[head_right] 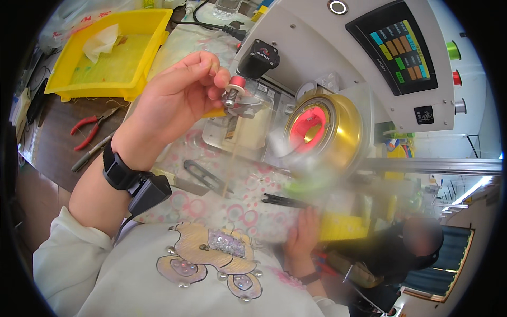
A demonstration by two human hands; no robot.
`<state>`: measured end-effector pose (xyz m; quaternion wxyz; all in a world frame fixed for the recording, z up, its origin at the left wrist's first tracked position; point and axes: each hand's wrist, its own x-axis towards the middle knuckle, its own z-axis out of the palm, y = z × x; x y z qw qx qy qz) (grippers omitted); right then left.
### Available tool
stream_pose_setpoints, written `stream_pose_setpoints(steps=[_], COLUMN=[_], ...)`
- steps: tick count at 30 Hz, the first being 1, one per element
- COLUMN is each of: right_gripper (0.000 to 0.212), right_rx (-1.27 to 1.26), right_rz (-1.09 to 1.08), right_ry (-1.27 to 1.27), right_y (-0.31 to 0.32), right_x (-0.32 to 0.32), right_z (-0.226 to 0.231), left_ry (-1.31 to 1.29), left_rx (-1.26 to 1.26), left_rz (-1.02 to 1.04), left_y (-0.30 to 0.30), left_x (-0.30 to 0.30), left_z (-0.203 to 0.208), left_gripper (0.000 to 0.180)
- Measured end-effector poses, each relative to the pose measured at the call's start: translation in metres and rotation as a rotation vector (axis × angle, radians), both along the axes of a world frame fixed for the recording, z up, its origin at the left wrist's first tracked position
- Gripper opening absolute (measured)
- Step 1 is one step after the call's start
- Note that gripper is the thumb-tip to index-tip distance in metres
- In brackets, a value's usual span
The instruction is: Assembling and bonding small metal components using a specialized winding machine and manual tools.
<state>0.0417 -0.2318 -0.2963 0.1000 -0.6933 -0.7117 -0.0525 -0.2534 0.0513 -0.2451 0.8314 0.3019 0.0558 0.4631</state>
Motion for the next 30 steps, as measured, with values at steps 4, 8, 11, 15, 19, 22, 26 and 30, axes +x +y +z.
stream_pose_setpoints(steps=[4, 8, 11, 15, 19, 22, 26, 30], right_gripper=[0.046, 0.046, 0.046, 0.047, 0.047, 0.047, 0.046, 0.046], right_rx=[0.007, 0.009, 0.013, 0.016, 0.022, 0.019, 0.035, 0.042], right_rz=[-0.007, 0.003, 0.010, 0.024, 0.028, 0.018, -0.005, 0.000], right_ry=[0.018, 0.007, 0.006, -0.004, 0.002, 0.004, 0.047, 0.051], right_y=[0.0004, 0.0002, 0.0000, -0.0014, -0.0003, -0.0003, -0.0002, -0.0002], right_x=[-0.0004, 0.0012, 0.0014, 0.0044, 0.0031, 0.0019, 0.0018, 0.0027], right_z=[0.0001, -0.0010, -0.0015, -0.0029, -0.0022, -0.0019, -0.0034, -0.0044], left_ry=[-0.043, -0.050, -0.034, -0.061, -0.064, -0.060, -0.056, -0.048], left_rx=[-0.001, -0.014, -0.011, -0.003, -0.005, -0.005, -0.001, 0.002], left_rz=[0.002, 0.004, 0.022, 0.007, 0.015, 0.016, 0.002, 0.009], left_y=[0.0013, 0.0014, 0.0012, 0.0019, 0.0021, 0.0020, 0.0029, 0.0028], left_x=[0.0016, 0.0018, 0.0020, 0.0032, 0.0035, 0.0033, 0.0026, 0.0023], left_z=[-0.0032, -0.0033, -0.0024, -0.0036, -0.0042, -0.0042, -0.0047, -0.0044], left_gripper=[0.014, 0.014, 0.014, 0.014, 0.014, 0.014, 0.014, 0.014])
